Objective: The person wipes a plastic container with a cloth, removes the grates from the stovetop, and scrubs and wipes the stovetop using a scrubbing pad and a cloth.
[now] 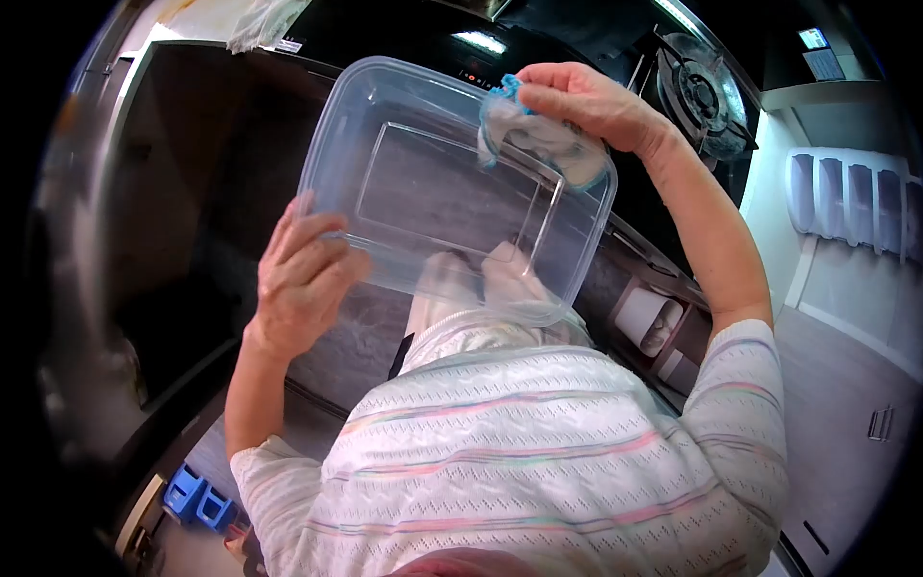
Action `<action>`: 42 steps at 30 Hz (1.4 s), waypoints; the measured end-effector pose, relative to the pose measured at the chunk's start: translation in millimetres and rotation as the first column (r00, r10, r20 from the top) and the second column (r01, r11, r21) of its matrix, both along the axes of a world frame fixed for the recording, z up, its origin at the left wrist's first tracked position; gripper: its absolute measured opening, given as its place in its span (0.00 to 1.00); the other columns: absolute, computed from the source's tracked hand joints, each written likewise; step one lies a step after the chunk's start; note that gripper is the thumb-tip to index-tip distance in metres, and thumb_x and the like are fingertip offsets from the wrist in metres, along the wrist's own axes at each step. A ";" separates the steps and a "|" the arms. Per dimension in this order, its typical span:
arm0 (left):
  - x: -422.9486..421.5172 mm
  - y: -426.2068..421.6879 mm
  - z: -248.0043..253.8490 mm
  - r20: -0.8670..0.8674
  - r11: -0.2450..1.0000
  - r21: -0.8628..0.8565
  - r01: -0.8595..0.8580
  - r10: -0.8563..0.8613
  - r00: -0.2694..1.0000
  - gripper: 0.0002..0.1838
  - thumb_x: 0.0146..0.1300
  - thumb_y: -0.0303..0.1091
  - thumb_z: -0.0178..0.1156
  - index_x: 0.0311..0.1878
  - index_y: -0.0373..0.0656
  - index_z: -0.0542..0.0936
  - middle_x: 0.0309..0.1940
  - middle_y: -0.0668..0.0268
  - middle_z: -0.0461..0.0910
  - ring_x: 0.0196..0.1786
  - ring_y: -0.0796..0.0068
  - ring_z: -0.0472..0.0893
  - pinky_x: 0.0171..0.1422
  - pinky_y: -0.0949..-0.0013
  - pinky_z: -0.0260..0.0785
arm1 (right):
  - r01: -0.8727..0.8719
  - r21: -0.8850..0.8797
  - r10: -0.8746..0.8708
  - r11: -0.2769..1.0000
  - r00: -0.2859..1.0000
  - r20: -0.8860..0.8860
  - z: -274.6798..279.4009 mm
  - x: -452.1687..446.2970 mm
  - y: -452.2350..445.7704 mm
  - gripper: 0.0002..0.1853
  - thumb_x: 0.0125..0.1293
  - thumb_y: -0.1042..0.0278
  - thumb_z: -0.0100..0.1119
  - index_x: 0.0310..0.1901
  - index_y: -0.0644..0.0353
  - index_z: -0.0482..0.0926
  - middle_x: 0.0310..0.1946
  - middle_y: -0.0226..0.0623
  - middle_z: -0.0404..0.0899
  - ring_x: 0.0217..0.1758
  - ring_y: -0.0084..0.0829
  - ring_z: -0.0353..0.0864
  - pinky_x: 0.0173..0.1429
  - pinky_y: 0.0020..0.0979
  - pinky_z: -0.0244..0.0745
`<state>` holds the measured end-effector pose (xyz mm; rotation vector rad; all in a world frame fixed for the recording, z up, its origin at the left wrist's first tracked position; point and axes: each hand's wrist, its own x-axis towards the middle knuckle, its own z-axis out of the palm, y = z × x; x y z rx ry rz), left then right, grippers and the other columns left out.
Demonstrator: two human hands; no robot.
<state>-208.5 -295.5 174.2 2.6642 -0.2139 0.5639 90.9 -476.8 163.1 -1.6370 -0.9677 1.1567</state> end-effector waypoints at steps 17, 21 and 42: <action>4.1 15.2 -61.9 -0.231 -0.132 -0.972 -0.197 0.342 0.911 0.55 0.49 0.51 0.67 0.73 0.44 0.45 0.57 0.51 0.69 0.56 0.57 0.74 0.51 0.56 0.74 | 0.333 0.287 -0.330 0.898 0.942 -0.060 -33.7 -75.0 71.4 0.17 0.58 0.56 0.68 0.38 0.61 0.76 0.29 0.25 0.75 0.32 0.14 0.71 0.36 0.20 0.70; 2.9 27.9 -65.5 -0.238 -0.048 -0.967 -0.251 0.532 0.812 0.48 0.48 0.43 0.64 0.73 0.45 0.52 0.51 0.57 0.71 0.49 0.66 0.76 0.47 0.60 0.75 | 0.486 0.206 -0.367 0.850 0.824 -0.431 -23.9 -64.9 74.6 0.16 0.60 0.56 0.66 0.38 0.59 0.77 0.31 0.28 0.78 0.31 0.17 0.78 0.32 0.21 0.77; 11.7 12.4 -68.8 -0.082 0.046 -0.991 -0.127 0.540 0.838 0.44 0.40 0.23 0.57 0.68 0.35 0.61 0.42 0.65 0.72 0.41 0.76 0.76 0.44 0.75 0.72 | -0.018 0.330 -0.195 0.944 0.775 0.600 -100.3 -169.8 129.6 0.19 0.50 0.73 0.59 0.46 0.63 0.74 0.41 0.49 0.77 0.46 0.49 0.76 0.49 0.43 0.71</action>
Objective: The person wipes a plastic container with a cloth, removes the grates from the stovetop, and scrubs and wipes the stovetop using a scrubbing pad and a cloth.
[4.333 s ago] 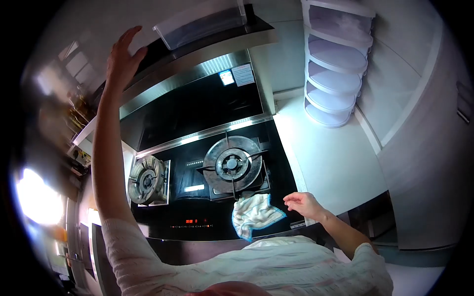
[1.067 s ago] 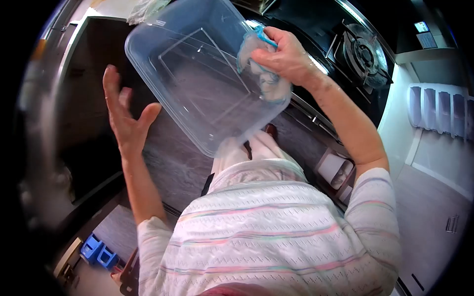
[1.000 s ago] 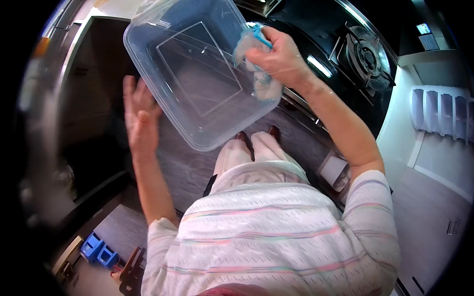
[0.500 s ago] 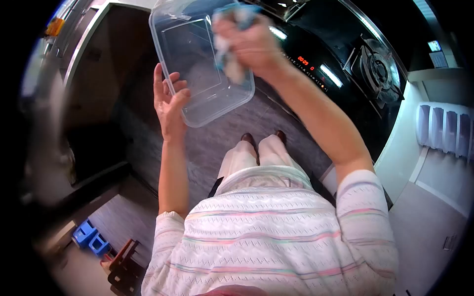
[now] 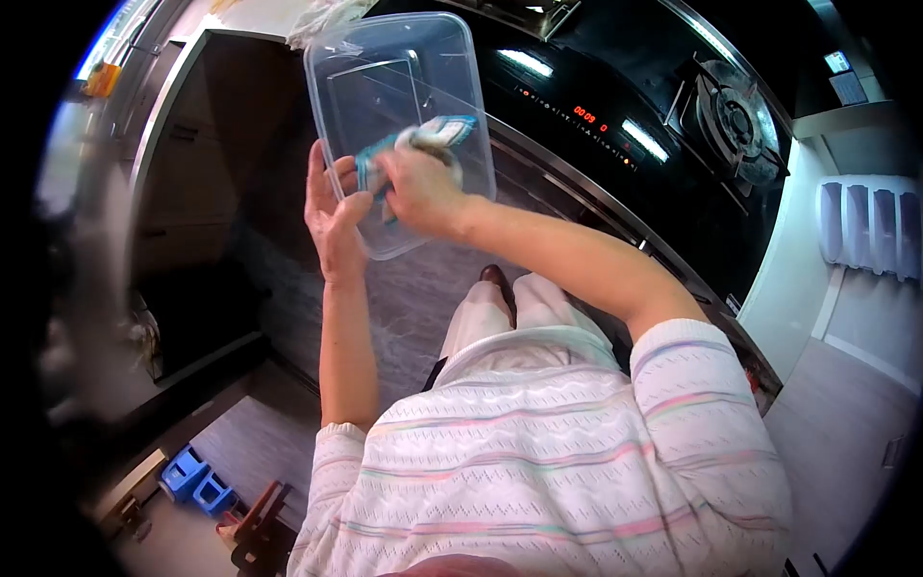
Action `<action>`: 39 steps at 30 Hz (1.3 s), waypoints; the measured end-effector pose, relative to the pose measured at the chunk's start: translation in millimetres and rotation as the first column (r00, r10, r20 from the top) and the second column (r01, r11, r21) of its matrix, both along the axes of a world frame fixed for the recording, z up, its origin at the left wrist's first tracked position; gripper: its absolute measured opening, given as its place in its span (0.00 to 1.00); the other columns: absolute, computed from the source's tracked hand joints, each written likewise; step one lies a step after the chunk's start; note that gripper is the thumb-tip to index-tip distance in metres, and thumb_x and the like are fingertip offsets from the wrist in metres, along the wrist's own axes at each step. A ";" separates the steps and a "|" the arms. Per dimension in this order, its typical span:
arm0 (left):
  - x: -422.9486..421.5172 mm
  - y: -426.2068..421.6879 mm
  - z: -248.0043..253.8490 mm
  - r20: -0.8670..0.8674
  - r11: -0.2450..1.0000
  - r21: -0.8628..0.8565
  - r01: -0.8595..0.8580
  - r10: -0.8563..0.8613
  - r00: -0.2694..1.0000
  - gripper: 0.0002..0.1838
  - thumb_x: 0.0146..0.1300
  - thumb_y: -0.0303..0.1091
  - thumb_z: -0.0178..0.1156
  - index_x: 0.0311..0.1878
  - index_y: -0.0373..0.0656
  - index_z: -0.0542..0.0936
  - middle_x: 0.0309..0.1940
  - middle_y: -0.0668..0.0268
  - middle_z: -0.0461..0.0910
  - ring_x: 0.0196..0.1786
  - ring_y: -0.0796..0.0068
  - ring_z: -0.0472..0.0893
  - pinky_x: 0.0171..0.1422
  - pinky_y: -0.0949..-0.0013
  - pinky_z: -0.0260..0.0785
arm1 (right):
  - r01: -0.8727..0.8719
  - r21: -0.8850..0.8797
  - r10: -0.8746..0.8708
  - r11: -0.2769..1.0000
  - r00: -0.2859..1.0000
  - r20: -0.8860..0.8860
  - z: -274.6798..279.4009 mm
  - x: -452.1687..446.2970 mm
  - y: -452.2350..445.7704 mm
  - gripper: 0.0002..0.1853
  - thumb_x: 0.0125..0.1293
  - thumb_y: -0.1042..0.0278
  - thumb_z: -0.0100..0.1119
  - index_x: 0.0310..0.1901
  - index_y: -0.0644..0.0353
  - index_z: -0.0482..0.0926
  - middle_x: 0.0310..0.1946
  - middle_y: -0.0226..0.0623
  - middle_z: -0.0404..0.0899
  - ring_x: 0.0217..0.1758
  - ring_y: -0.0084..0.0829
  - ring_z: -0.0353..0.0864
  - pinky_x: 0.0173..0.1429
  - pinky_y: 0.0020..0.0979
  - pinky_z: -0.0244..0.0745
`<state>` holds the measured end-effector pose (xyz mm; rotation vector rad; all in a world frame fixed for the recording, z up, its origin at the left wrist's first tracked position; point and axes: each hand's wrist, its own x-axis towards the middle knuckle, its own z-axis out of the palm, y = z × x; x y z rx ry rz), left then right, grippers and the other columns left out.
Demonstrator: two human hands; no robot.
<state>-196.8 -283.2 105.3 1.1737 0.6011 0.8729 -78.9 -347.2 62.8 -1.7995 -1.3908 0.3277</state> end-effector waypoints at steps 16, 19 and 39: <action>-1.2 -3.4 -23.5 0.007 0.976 -0.208 0.067 -0.067 0.998 0.40 0.43 0.24 0.55 0.68 0.35 0.64 0.44 0.66 0.76 0.41 0.77 0.76 0.45 0.76 0.71 | -0.224 -0.184 0.272 0.957 0.912 0.307 -1.4 10.1 23.1 0.14 0.52 0.65 0.62 0.42 0.53 0.78 0.38 0.35 0.75 0.47 0.37 0.76 0.50 0.43 0.67; 0.3 -3.8 -24.1 -0.077 0.978 -0.202 0.055 -0.072 0.994 0.39 0.43 0.26 0.55 0.66 0.35 0.66 0.42 0.64 0.76 0.41 0.75 0.77 0.42 0.74 0.73 | -0.013 -0.053 0.031 0.999 0.929 0.368 -5.1 37.5 52.3 0.16 0.54 0.64 0.62 0.46 0.52 0.77 0.40 0.34 0.75 0.49 0.35 0.75 0.50 0.46 0.66; 14.3 -6.3 -16.5 -0.024 0.980 -0.177 0.087 -0.093 0.995 0.41 0.43 0.20 0.56 0.68 0.32 0.62 0.36 0.69 0.72 0.35 0.81 0.73 0.40 0.79 0.68 | 0.048 -0.051 -0.008 0.998 0.796 0.605 13.1 72.9 51.4 0.20 0.54 0.67 0.60 0.49 0.62 0.73 0.51 0.44 0.73 0.57 0.41 0.72 0.60 0.41 0.69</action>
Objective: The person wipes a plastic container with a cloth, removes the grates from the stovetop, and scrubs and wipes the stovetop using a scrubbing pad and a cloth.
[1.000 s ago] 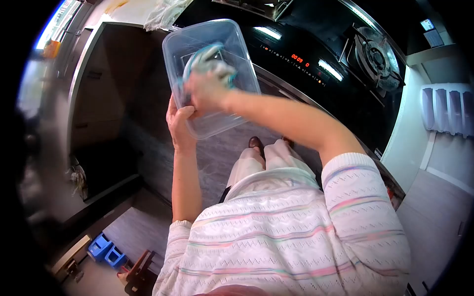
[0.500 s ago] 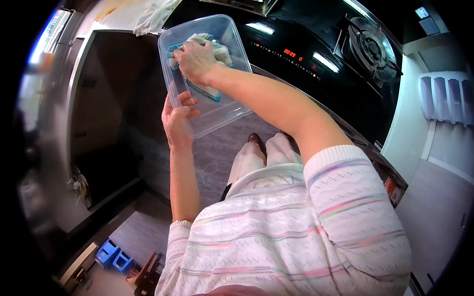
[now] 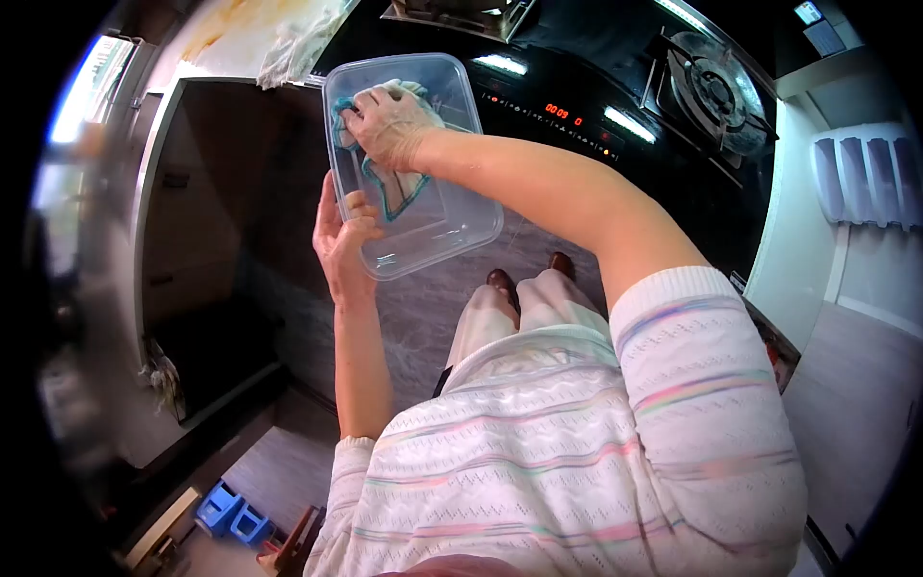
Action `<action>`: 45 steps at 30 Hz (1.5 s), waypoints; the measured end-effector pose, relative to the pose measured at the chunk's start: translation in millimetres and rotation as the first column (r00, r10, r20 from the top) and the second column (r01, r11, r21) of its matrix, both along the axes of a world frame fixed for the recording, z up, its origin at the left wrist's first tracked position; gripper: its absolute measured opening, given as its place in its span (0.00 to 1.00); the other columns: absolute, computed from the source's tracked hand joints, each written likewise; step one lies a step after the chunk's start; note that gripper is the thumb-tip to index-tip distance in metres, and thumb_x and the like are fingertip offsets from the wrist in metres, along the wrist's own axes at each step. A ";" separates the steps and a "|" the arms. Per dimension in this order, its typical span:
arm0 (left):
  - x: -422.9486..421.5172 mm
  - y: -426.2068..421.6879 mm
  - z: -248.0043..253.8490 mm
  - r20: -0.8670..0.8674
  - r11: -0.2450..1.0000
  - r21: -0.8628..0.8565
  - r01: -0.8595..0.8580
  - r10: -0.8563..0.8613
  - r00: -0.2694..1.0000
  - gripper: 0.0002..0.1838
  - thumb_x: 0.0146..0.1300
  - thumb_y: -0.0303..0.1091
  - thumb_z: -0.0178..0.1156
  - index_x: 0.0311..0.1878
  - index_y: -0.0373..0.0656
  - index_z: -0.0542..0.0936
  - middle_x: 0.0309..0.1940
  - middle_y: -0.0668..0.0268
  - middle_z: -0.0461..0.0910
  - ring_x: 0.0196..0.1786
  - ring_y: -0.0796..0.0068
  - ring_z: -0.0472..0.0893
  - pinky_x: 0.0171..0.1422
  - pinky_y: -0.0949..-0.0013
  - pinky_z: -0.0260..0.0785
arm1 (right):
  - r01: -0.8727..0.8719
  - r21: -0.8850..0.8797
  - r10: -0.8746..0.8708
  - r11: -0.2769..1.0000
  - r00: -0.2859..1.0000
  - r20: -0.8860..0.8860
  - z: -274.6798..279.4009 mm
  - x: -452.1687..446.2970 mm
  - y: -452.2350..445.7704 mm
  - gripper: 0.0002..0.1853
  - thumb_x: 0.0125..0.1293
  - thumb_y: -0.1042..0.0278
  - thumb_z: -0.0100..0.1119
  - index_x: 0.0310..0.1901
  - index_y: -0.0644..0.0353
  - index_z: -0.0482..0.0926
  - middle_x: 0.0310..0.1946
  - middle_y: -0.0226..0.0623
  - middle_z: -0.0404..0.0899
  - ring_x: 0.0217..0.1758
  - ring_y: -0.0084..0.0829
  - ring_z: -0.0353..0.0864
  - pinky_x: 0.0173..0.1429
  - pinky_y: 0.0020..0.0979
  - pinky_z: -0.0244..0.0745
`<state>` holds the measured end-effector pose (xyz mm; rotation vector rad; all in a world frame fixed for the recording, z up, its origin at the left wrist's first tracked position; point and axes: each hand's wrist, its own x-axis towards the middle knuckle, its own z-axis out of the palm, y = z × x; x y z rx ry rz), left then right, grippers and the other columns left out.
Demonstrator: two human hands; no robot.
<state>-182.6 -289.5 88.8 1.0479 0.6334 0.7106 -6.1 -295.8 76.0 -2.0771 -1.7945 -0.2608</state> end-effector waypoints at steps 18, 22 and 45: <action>7.7 -6.8 25.3 -0.102 0.881 0.472 -0.014 0.070 0.992 0.41 0.36 0.30 0.61 0.63 0.38 0.70 0.44 0.67 0.70 0.46 0.75 0.75 0.54 0.73 0.68 | 0.293 0.084 -0.190 0.952 0.785 -0.590 -15.8 -36.3 -55.5 0.16 0.53 0.76 0.54 0.45 0.65 0.67 0.43 0.50 0.74 0.50 0.53 0.73 0.49 0.47 0.74; 4.6 3.6 30.0 -0.084 0.842 0.535 -0.069 0.134 0.987 0.40 0.36 0.26 0.59 0.62 0.38 0.70 0.45 0.66 0.70 0.46 0.75 0.74 0.53 0.73 0.68 | 0.165 0.007 -0.107 0.986 0.670 -0.734 -11.7 -65.8 -63.3 0.17 0.52 0.75 0.54 0.45 0.66 0.69 0.41 0.52 0.76 0.47 0.53 0.75 0.48 0.46 0.73; -28.6 41.0 30.9 0.151 0.985 0.137 0.101 -0.121 0.981 0.46 0.46 0.40 0.64 0.69 0.36 0.58 0.57 0.45 0.71 0.56 0.52 0.74 0.53 0.59 0.72 | 0.103 0.487 0.486 0.867 -0.389 -0.783 95.3 108.4 -192.9 0.17 0.67 0.62 0.49 0.48 0.67 0.76 0.38 0.39 0.81 0.39 0.29 0.82 0.49 0.31 0.80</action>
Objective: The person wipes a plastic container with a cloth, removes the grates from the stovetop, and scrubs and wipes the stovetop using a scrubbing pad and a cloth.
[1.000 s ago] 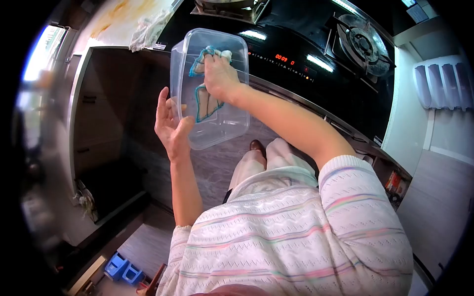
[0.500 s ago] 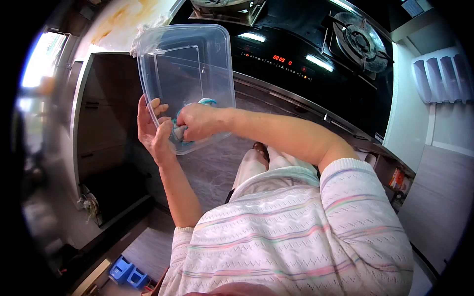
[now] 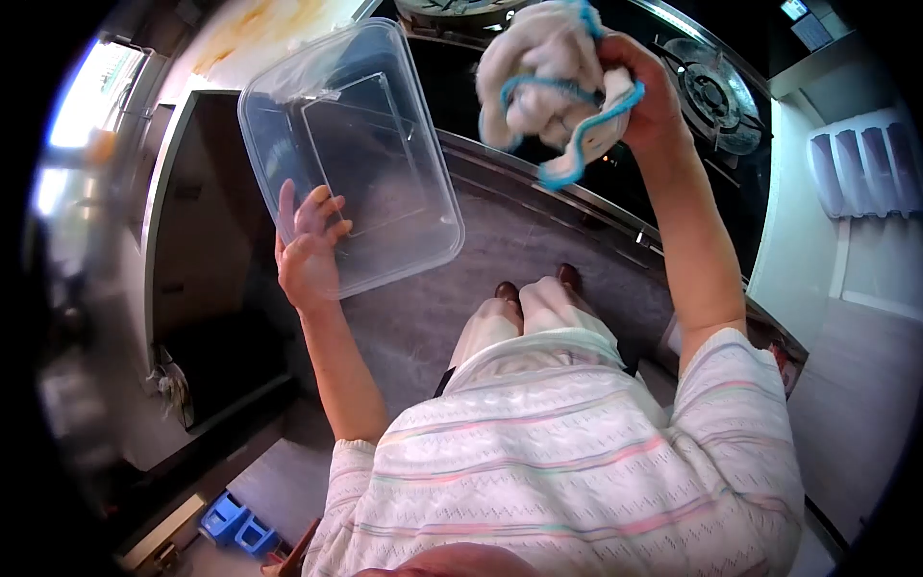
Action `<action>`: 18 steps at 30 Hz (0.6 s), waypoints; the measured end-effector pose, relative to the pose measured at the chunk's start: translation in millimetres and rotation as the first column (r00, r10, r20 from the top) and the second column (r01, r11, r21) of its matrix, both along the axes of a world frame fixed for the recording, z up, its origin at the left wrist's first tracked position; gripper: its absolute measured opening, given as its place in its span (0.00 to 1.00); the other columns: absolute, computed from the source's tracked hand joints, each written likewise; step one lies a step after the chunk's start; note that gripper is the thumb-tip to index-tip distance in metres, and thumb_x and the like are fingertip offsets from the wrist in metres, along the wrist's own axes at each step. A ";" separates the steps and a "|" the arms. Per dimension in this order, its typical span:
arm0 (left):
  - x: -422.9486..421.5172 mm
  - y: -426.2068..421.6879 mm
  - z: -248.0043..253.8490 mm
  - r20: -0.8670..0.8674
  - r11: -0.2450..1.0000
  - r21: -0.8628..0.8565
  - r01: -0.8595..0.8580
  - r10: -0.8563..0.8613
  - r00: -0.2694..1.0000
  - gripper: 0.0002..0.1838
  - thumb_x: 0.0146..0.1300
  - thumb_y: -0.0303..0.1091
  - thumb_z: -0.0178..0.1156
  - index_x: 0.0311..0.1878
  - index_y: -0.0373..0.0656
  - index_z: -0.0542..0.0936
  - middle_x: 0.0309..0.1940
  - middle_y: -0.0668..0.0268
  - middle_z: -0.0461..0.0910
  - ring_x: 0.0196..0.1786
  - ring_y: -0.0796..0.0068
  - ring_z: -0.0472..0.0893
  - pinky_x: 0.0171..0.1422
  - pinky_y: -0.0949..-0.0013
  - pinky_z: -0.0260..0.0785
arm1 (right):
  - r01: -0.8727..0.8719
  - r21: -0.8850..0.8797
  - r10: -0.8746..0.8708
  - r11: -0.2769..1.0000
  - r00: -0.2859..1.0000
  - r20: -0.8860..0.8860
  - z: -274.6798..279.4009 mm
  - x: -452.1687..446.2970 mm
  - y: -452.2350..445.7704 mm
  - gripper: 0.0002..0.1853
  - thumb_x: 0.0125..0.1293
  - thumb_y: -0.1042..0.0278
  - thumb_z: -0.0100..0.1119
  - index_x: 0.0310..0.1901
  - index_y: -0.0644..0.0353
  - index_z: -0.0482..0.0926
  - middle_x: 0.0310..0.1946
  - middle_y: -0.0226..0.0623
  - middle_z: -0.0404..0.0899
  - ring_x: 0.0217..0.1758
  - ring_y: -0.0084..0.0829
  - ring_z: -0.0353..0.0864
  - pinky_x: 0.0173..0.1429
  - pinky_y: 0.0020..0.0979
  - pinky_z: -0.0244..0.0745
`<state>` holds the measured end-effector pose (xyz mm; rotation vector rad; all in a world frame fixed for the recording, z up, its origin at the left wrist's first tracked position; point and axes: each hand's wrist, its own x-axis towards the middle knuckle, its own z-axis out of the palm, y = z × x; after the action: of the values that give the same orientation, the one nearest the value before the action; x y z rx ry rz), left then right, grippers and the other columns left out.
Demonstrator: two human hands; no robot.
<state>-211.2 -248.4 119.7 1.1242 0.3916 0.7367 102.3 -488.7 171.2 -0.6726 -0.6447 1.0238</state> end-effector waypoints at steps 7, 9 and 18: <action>32.9 -35.7 -4.4 0.226 0.852 -0.217 0.476 -0.430 0.874 0.49 0.40 0.42 0.63 0.70 0.41 0.58 0.58 0.46 0.70 0.56 0.52 0.74 0.52 0.58 0.70 | 0.250 0.006 -0.250 0.968 0.967 0.047 -60.8 7.1 45.7 0.38 0.51 0.43 0.68 0.58 0.61 0.72 0.55 0.37 0.74 0.57 0.30 0.74 0.57 0.35 0.75; 41.3 -46.8 -2.3 0.222 0.822 -0.277 0.497 -0.448 0.866 0.52 0.36 0.42 0.63 0.71 0.42 0.59 0.57 0.48 0.71 0.54 0.55 0.75 0.50 0.62 0.71 | 0.015 -0.127 -0.058 0.992 0.937 -0.345 -81.9 4.1 62.6 0.36 0.52 0.44 0.68 0.57 0.61 0.73 0.48 0.37 0.78 0.48 0.28 0.78 0.50 0.33 0.78; 43.6 -59.0 -16.6 0.286 0.767 -0.393 0.507 -0.422 0.860 0.51 0.38 0.43 0.62 0.72 0.47 0.58 0.57 0.44 0.70 0.52 0.54 0.75 0.50 0.57 0.72 | -0.146 0.114 0.135 0.983 0.985 0.104 -40.2 -57.8 95.0 0.22 0.67 0.62 0.51 0.59 0.66 0.68 0.43 0.43 0.77 0.41 0.32 0.80 0.38 0.24 0.77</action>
<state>-167.6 -307.4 103.1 0.6513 0.1027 0.2695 44.6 -393.7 131.0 -0.5783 -0.8415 1.0781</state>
